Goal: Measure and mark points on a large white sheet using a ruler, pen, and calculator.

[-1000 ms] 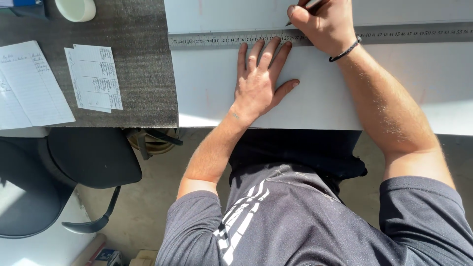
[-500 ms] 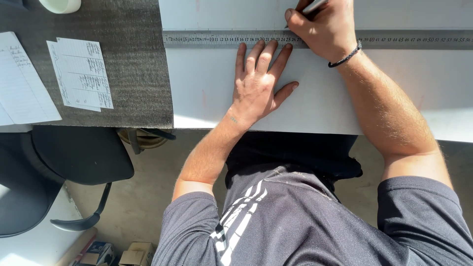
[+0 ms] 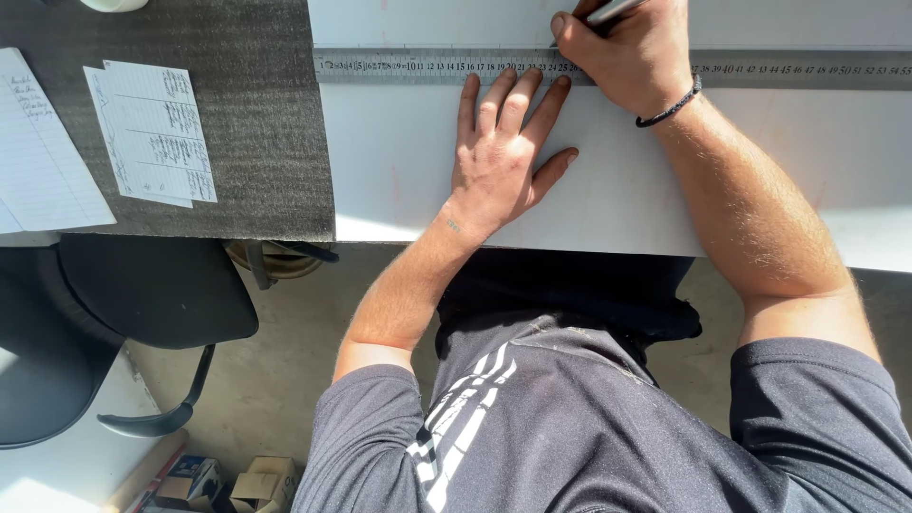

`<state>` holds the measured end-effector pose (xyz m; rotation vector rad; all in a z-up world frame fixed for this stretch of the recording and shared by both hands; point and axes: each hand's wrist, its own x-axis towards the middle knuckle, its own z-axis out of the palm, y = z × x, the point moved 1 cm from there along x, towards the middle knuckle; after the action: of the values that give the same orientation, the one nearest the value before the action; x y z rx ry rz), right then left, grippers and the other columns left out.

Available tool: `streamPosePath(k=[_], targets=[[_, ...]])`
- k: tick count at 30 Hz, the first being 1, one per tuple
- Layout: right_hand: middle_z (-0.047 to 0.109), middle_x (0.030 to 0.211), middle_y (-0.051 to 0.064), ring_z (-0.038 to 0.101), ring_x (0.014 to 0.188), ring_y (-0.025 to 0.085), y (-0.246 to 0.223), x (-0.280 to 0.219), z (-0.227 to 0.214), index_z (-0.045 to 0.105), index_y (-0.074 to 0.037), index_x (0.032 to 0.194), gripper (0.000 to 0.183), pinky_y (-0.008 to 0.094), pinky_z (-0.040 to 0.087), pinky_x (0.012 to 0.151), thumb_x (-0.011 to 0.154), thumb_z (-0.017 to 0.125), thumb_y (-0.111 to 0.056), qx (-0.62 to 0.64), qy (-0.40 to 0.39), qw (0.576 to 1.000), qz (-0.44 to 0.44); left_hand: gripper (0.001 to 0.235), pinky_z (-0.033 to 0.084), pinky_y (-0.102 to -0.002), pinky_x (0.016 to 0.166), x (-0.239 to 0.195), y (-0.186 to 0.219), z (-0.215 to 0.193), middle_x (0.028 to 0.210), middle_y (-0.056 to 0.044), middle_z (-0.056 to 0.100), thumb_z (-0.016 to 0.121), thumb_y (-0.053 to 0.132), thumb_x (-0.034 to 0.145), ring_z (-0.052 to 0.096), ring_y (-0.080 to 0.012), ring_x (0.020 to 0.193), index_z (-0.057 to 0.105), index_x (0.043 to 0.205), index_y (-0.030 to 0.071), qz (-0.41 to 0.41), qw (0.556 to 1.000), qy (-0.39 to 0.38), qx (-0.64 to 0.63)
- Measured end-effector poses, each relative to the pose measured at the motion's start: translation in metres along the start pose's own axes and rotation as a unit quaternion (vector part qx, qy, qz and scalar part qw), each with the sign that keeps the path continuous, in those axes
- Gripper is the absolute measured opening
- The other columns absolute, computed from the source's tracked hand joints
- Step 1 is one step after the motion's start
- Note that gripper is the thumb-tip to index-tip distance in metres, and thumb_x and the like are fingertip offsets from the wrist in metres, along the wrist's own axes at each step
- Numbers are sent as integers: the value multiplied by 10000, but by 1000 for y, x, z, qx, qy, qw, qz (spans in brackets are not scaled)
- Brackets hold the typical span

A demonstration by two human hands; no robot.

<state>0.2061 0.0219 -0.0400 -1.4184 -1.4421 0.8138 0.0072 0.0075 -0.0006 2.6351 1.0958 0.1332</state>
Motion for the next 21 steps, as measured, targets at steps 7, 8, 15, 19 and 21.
streamPosePath(k=[7, 8, 15, 19, 21], targets=[[705, 792, 143, 619, 622, 184, -2, 0, 0, 754, 133, 985, 87, 283, 494, 528, 1038, 822, 116, -4, -4, 1000, 10, 658, 269, -622, 1268, 0, 0, 1, 1472, -117, 426, 785, 497, 994, 416, -319, 1388, 543, 1494, 143, -1, 1000, 0, 1], [705, 792, 143, 619, 622, 184, -2, 0, 0, 754, 133, 985, 87, 283, 494, 528, 1038, 822, 116, -4, -4, 1000, 11, 658, 269, -622, 1268, 0, 0, 1, 1472, -117, 426, 785, 497, 994, 416, -319, 1388, 543, 1494, 143, -1, 1000, 0, 0], [696, 788, 136, 608, 626, 177, -1, 0, 1, 744, 127, 959, 120, 284, 486, 524, 1056, 815, 134, -6, -5, 1000, 2, 653, 272, -619, 1267, 0, -2, 2, 1478, -115, 421, 789, 495, 997, 419, -312, 1387, 540, 1496, 155, -1, 1000, -3, 2], [701, 792, 147, 624, 626, 187, -3, 0, 0, 754, 135, 988, 89, 287, 492, 518, 1053, 815, 140, -6, -11, 1000, -6, 648, 259, -628, 1273, -1, -2, 4, 1484, -115, 419, 773, 503, 1005, 420, -316, 1393, 534, 1500, 158, -1, 1000, -6, 1], [692, 778, 134, 602, 614, 175, 0, 0, 1, 742, 125, 955, 125, 284, 479, 508, 1054, 818, 135, -9, -5, 1000, 1, 647, 261, -626, 1272, 0, -2, 3, 1482, -116, 419, 773, 499, 1005, 420, -316, 1392, 534, 1499, 158, -1, 1000, -7, 2]])
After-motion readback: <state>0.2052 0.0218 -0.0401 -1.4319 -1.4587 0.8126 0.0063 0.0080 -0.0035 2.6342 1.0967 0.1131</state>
